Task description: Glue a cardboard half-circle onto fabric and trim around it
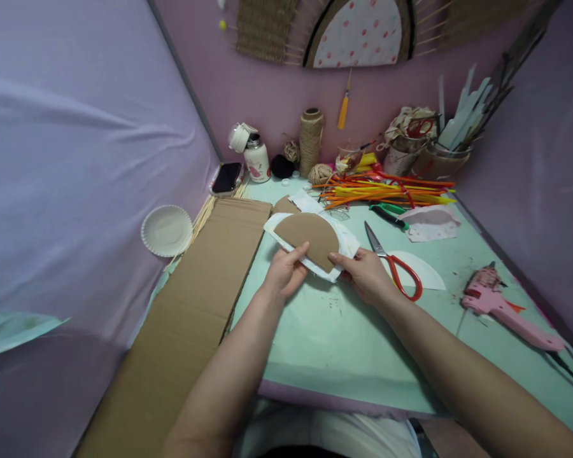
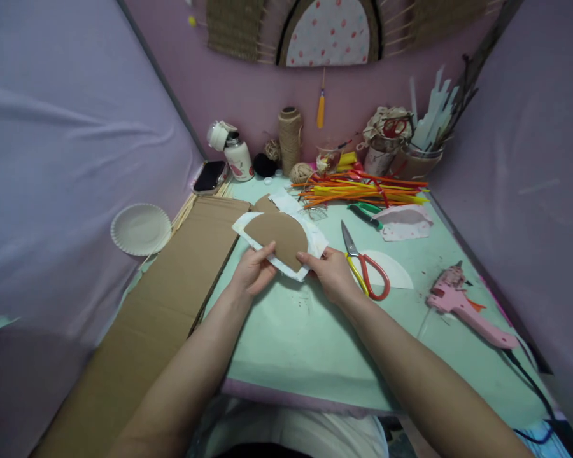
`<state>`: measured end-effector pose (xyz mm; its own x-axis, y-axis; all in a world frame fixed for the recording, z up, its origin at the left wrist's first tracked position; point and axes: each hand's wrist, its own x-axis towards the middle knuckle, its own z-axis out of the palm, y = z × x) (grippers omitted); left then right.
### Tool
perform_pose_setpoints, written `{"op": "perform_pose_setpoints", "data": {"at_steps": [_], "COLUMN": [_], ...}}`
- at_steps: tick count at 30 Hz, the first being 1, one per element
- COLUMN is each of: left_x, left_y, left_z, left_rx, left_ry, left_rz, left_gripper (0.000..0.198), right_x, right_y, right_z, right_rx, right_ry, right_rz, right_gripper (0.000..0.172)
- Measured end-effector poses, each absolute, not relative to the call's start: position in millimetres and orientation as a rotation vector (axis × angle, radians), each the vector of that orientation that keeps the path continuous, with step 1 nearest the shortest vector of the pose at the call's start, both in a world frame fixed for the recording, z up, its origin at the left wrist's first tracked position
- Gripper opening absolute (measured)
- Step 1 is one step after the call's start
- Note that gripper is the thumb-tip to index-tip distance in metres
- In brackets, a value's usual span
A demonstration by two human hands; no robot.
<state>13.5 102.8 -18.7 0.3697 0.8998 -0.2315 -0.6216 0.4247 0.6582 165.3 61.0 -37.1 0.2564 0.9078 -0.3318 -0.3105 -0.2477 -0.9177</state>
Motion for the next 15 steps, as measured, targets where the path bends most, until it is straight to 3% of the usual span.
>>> {"op": "perform_pose_setpoints", "data": {"at_steps": [15], "left_x": [-3], "left_y": [109], "left_z": [-15], "left_rx": [0.543], "left_ry": [0.738], "left_rz": [0.979], "left_gripper": [0.038], "right_x": [178], "right_y": [60], "right_z": [-13], "right_rx": [-1.276], "right_ry": [-0.695], "right_rz": [1.203], "right_gripper": [0.037]}}
